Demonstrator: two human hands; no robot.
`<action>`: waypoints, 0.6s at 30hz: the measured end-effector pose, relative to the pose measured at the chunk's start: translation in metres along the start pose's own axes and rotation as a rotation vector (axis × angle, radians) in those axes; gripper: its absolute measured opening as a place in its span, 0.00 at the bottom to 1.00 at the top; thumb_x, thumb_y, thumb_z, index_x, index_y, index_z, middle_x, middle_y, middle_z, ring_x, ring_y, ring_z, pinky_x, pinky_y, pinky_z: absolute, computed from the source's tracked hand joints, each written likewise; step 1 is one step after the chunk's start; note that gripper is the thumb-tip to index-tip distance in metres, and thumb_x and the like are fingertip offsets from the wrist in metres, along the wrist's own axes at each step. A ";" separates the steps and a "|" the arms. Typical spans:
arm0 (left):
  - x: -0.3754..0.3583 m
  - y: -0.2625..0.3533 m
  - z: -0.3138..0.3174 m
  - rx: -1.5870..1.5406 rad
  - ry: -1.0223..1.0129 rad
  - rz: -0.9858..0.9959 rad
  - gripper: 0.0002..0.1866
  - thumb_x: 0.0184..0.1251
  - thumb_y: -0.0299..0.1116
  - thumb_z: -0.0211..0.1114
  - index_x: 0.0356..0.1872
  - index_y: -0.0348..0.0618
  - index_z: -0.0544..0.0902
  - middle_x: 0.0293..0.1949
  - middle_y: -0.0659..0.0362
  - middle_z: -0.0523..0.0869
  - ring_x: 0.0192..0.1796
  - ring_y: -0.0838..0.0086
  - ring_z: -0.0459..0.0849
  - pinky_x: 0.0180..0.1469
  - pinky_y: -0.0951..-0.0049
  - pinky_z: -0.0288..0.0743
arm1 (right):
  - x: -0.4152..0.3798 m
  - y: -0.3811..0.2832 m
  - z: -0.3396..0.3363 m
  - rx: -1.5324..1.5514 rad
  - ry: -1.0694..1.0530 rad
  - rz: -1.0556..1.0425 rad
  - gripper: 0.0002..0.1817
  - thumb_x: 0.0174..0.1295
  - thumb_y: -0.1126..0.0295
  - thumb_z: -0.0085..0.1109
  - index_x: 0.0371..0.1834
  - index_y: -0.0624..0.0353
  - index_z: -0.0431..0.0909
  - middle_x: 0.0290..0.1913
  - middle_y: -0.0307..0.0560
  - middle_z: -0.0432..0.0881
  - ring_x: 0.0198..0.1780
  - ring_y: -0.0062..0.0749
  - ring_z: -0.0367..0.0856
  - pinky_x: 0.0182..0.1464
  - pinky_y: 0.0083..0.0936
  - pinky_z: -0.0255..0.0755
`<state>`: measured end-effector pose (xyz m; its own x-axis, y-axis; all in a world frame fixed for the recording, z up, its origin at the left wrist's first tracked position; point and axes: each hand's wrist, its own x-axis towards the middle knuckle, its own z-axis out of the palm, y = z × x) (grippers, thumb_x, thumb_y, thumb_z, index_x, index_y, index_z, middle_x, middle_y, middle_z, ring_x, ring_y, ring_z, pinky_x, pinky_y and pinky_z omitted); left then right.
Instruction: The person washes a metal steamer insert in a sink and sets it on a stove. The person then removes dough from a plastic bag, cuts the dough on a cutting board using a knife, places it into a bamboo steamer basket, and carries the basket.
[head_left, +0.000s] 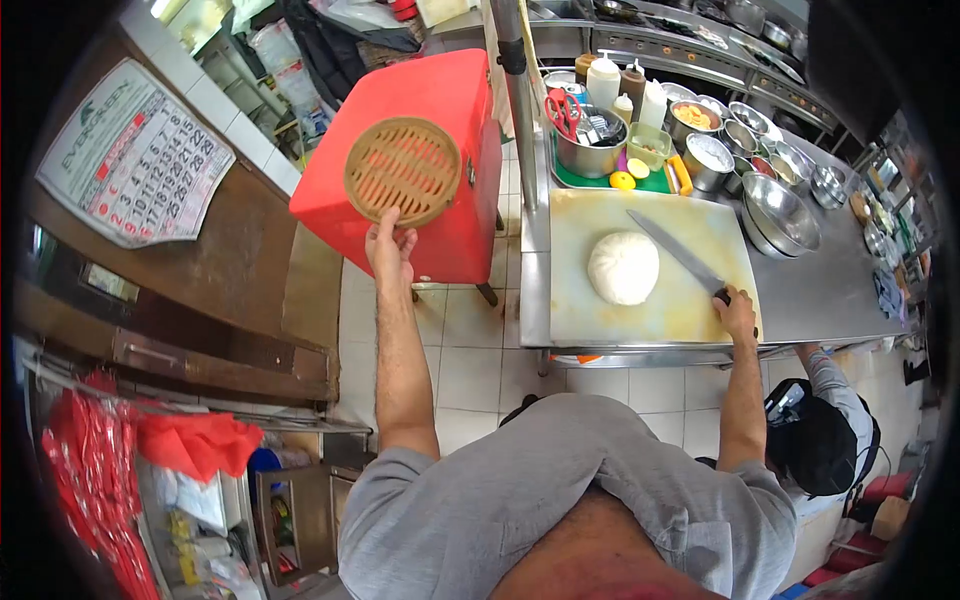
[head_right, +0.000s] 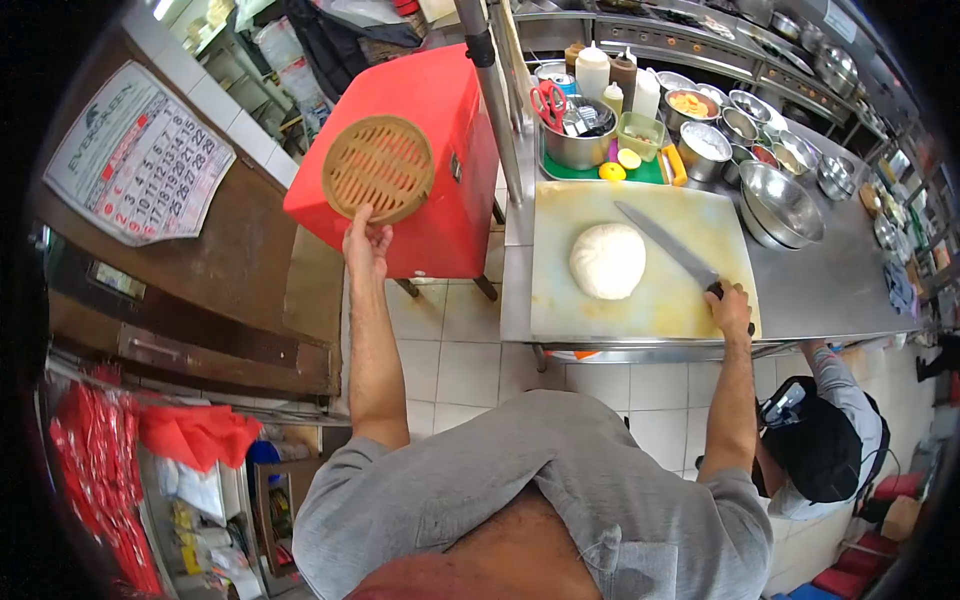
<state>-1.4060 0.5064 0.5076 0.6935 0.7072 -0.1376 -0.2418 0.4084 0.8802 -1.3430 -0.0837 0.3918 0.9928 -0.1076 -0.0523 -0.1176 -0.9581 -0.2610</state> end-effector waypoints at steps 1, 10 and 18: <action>0.018 0.001 0.008 0.048 0.010 0.094 0.18 0.54 0.35 0.69 0.43 0.40 0.74 0.29 0.59 0.78 0.26 0.73 0.78 0.25 0.81 0.75 | -0.005 -0.006 -0.005 -0.058 -0.010 -0.021 0.25 0.55 0.58 0.58 0.56 0.55 0.70 0.50 0.56 0.73 0.52 0.53 0.71 0.49 0.45 0.69; 0.074 0.013 0.042 1.337 0.282 1.210 0.37 0.36 0.31 0.76 0.54 0.50 0.68 0.50 0.55 0.65 0.52 0.58 0.65 0.53 0.52 0.62 | -0.043 -0.013 -0.001 0.284 0.147 -0.109 0.21 0.63 0.60 0.51 0.48 0.69 0.71 0.39 0.63 0.77 0.41 0.53 0.77 0.45 0.36 0.70; 0.107 -0.040 0.010 1.596 0.096 1.114 0.40 0.40 0.31 0.75 0.59 0.57 0.66 0.55 0.59 0.63 0.59 0.56 0.61 0.60 0.49 0.56 | -0.096 -0.066 -0.015 0.997 -0.018 0.140 0.15 0.56 0.68 0.63 0.41 0.65 0.72 0.18 0.32 0.67 0.13 0.14 0.59 0.13 0.15 0.54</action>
<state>-1.3156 0.5598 0.4618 0.6430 0.2843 0.7111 0.3012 -0.9476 0.1064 -1.4302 -0.0141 0.4282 0.9691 -0.1904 -0.1569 -0.2063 -0.2767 -0.9386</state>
